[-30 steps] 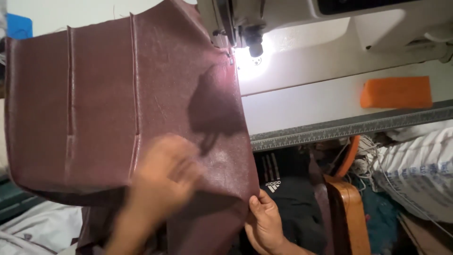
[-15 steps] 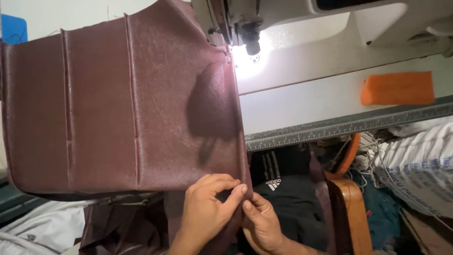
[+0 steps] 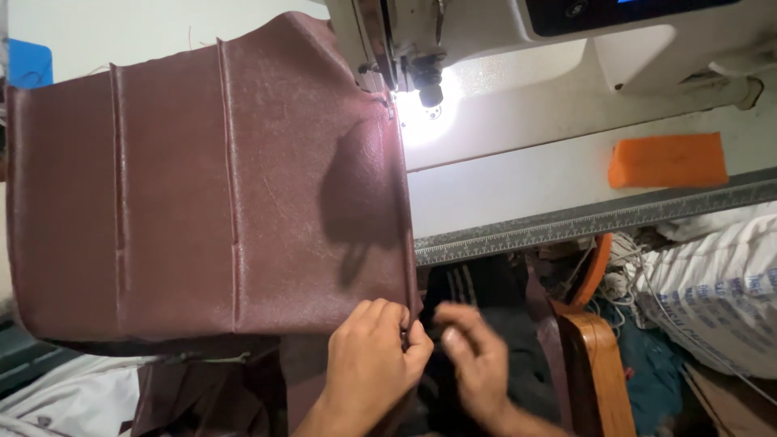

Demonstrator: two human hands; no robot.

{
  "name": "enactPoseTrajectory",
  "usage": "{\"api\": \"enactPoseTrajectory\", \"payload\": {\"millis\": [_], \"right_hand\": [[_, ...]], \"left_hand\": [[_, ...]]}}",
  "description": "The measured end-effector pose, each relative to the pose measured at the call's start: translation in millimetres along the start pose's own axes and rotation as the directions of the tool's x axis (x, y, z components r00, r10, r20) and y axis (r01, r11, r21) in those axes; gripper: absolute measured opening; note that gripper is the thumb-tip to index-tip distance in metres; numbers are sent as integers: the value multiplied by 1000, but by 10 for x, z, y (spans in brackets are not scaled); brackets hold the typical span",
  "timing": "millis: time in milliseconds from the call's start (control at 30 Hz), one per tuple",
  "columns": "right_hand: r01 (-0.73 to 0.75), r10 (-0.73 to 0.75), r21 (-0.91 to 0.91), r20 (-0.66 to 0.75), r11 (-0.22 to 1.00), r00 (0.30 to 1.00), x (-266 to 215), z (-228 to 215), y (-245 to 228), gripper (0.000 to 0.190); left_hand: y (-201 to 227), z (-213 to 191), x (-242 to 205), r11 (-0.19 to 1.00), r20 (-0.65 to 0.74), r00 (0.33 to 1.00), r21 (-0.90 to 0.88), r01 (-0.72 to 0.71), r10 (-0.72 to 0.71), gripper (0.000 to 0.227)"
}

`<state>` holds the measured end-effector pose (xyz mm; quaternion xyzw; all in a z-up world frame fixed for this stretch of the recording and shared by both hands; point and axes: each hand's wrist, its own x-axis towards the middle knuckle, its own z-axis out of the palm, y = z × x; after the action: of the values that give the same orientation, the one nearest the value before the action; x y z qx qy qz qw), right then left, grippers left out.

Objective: Sewing together pieces of brown leather or vinyl upholstery fabric using an industrial sewing machine.

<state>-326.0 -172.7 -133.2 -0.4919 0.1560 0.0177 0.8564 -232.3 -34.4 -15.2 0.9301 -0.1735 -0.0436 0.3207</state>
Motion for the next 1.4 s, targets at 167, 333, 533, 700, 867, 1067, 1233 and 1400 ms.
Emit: {"api": "enactPoseTrajectory", "payload": {"millis": [167,333,533,700,867,1067,1233,1400], "right_hand": [[201,-239,-422,-37,884,970,432,289,-622,37],[-148,152,-324,-16,934,988,584,294,-621,44],[-121,124,-222,3,968,992,558,222,-382,33],[91,-94,-347,7,934,996,395,261,-326,28],[14,-41,-403,-57,915,998,405,-10,-236,13],[16,-18,-421,-1,907,1000,443,-125,-208,9],[-10,11,-363,0,932,1000,472,-42,9,11],[66,-65,-324,14,944,998,440,36,15,11]], "left_hand": [[60,73,-65,986,-24,993,130,-108,112,20],[-35,193,-137,958,-53,980,230,-174,191,19],[-147,-320,89,986,-45,985,-37,-166,164,25],[-2242,-1468,622,899,-258,965,409,157,-51,43],[-2694,-1565,171,735,-261,881,485,474,-396,78],[-2713,-1580,233,711,-263,837,441,547,-480,79],[-2782,-1909,683,660,-134,834,549,512,-535,84],[-1291,-1450,1222,704,-22,975,688,176,-222,84]]}}
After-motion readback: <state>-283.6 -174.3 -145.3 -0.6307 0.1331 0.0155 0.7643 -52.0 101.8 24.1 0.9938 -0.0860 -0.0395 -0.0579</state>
